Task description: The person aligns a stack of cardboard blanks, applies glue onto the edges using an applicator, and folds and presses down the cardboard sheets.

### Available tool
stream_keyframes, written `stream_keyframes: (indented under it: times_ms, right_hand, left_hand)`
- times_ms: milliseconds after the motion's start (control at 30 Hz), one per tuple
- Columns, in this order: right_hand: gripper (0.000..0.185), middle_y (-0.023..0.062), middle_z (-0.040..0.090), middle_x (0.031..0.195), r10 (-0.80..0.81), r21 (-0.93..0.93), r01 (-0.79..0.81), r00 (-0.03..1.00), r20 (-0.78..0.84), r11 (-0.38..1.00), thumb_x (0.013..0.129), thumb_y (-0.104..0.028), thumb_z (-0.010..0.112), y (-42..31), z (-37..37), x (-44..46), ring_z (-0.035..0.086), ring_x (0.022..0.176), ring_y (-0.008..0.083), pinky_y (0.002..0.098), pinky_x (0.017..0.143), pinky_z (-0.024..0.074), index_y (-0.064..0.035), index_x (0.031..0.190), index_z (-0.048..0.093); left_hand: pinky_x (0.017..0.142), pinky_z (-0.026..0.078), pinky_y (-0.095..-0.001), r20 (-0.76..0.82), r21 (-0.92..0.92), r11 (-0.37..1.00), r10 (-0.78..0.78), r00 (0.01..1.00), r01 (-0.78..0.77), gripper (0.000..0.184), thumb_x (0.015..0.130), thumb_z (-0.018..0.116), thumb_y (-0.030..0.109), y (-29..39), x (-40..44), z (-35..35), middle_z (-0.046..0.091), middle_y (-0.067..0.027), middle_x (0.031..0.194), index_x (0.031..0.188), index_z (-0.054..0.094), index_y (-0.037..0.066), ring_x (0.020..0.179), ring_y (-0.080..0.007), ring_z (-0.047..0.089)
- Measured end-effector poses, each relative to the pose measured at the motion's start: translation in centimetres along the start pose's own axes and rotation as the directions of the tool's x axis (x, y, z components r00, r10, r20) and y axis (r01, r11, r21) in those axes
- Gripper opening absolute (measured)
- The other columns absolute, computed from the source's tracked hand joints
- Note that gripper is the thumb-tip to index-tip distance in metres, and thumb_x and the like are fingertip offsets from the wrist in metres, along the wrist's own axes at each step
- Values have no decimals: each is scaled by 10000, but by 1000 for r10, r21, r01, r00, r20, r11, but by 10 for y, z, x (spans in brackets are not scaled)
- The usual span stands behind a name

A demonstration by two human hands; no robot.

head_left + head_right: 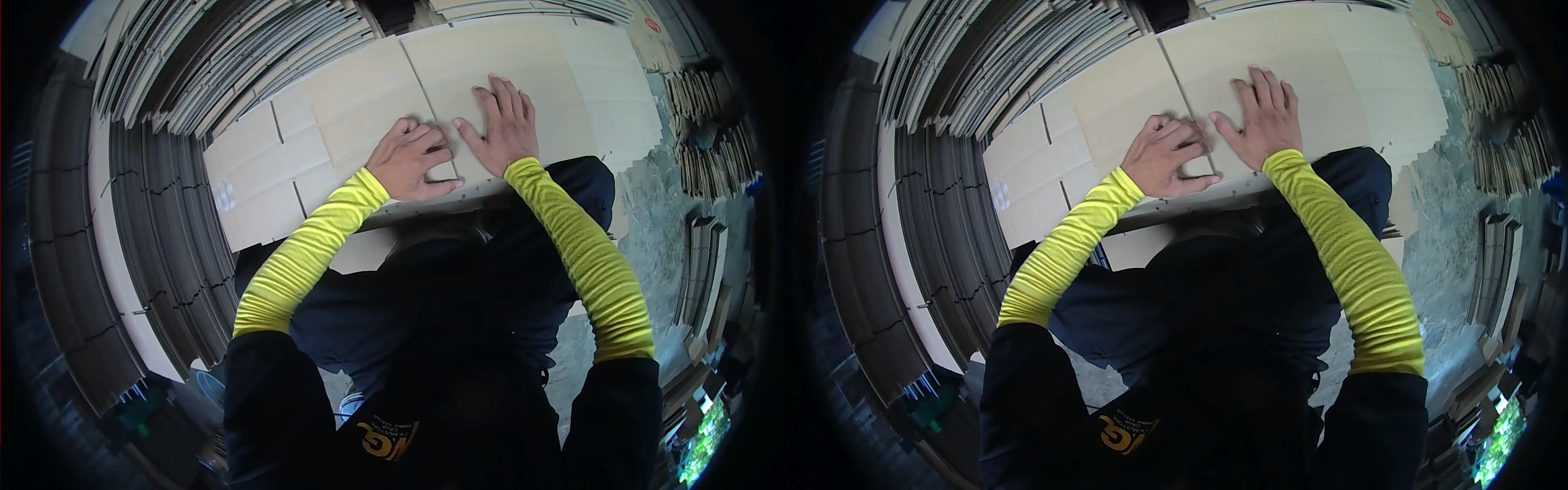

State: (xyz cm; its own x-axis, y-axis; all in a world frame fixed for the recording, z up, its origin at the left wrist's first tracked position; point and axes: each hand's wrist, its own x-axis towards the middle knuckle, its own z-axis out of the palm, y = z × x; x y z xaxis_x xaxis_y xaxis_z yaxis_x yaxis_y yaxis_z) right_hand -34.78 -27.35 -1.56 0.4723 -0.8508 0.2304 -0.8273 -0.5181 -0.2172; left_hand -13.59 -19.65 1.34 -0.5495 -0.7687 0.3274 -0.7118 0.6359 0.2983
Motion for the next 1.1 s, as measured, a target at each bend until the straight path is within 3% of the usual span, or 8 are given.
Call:
stream_keyframes:
  times_ms: [433,567,633,700,800,967,1067,1100]
  right_hand:
    - [685,188,397,1534,-20,34,21,998,-53,999,927,-594,540,-3,3,1,303,1471,327,532,1211,186,-82,1382,532]
    - [649,208,429,1505,-12,46,17,995,-102,999,910,-556,582,-7,2,1,345,1445,356,538,1197,212,-71,1340,545]
    - [641,210,426,1507,5,60,1,996,-94,998,913,-553,577,-10,3,2,343,1446,354,542,1197,212,-75,1339,544]
    - [640,213,423,1511,-3,41,8,994,-113,999,915,-548,572,-10,6,3,340,1448,354,546,1198,210,-76,1344,540]
    - [670,219,394,1536,28,79,-22,997,-75,997,920,-559,545,-12,9,3,303,1465,349,565,1210,162,-66,1374,525]
    - [638,213,426,1511,-44,95,55,992,-114,994,921,-533,565,-9,6,0,319,1453,368,600,1203,149,-64,1355,545]
    - [558,161,474,1482,-299,240,289,954,7,927,909,-518,599,-5,-5,-8,343,1441,369,652,1191,145,-110,1290,628]
    - [558,161,474,1482,-338,237,328,941,3,915,909,-518,599,-3,-8,-11,343,1441,369,652,1191,145,-110,1290,628]
  left_hand:
    - [928,415,-368,-16,-35,997,75,997,-76,397,750,829,423,3,-14,-3,660,-25,1089,974,690,127,1102,-186,630]
    - [1010,426,-403,-33,-61,998,31,999,-33,429,771,805,434,6,-20,1,660,-52,1173,1028,693,109,1233,-197,590]
    - [1081,410,-422,-31,-5,1000,-31,999,30,504,744,826,435,12,-26,-2,640,-73,1296,1098,694,100,1313,-218,552]
    - [1155,347,-467,-7,-58,991,-123,992,122,737,686,859,474,22,-32,-10,558,-120,1438,1273,633,90,1393,-278,479]
    - [1199,256,-525,-113,6,884,-463,879,467,1079,602,903,497,38,-43,-20,442,-185,1538,1480,443,69,1461,-356,374]
    - [1202,251,-515,-340,21,842,-501,796,539,935,693,849,395,54,-72,5,443,-174,1548,1468,457,46,1458,-351,384]
    - [1202,252,-512,-428,57,784,-540,725,618,884,733,789,346,53,-87,15,405,-176,1576,1494,438,66,1472,-342,364]
    - [1204,250,-512,-424,61,689,-637,644,722,881,742,764,340,52,-89,19,380,-174,1591,1513,422,86,1481,-338,350]
